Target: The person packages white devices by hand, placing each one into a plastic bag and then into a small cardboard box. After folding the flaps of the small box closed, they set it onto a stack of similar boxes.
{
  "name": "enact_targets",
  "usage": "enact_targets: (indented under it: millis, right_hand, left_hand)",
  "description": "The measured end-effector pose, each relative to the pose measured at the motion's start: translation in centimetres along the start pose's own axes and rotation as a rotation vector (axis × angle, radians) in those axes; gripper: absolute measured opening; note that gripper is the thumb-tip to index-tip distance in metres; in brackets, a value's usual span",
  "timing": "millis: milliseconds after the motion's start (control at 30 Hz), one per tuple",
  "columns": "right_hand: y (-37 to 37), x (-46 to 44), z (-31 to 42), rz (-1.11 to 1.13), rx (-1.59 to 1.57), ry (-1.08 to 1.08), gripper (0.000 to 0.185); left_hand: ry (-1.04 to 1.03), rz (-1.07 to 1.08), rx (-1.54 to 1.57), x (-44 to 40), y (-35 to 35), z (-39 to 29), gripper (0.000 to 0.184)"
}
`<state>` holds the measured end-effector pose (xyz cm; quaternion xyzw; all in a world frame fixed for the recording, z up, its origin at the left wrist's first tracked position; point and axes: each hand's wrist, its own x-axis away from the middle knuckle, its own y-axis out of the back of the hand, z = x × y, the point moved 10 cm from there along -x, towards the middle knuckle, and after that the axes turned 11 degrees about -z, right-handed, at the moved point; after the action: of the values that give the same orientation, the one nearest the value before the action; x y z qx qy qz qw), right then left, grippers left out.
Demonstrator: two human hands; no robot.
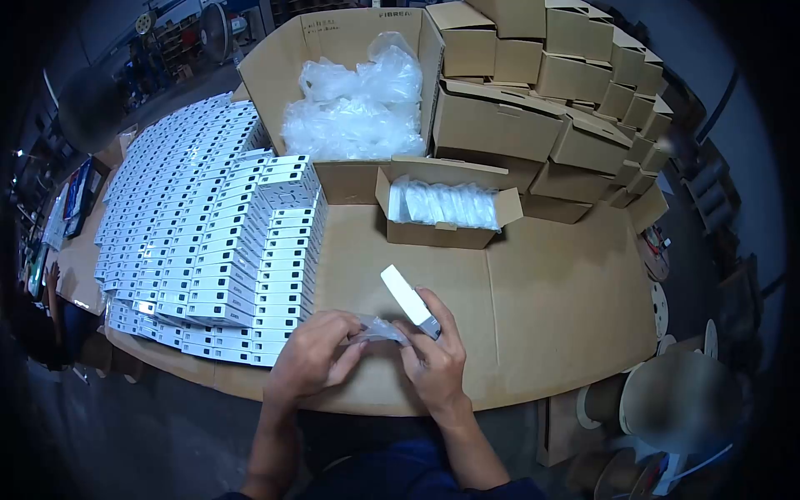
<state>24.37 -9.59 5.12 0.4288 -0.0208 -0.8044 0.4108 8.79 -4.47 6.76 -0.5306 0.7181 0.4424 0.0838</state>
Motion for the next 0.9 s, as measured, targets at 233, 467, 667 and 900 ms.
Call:
enact_targets:
  millis: [233,467,667,900]
  right_hand:
    - [-1.6,0.6,0.9,0.175,0.014,0.06,0.028]
    - [-2.3,1.2,-0.6,0.265,-0.069,-0.186,0.022]
    - [-1.7,1.8,-1.6,0.219,-0.074,-0.212,0.018]
    - [-2.0,3.5,-3.4,0.368,-0.122,-0.352,0.015]
  left_hand:
    - [0.125,-0.103,0.046,0.5,-0.4,0.8,0.044]
    - [0.204,-0.309,0.158,0.9,-0.7,3.0,0.034]
    - [0.434,-0.037,0.226,0.8,-1.9,4.4,0.037]
    - [0.501,-0.008,0.259,0.2,-1.3,6.1,0.039]
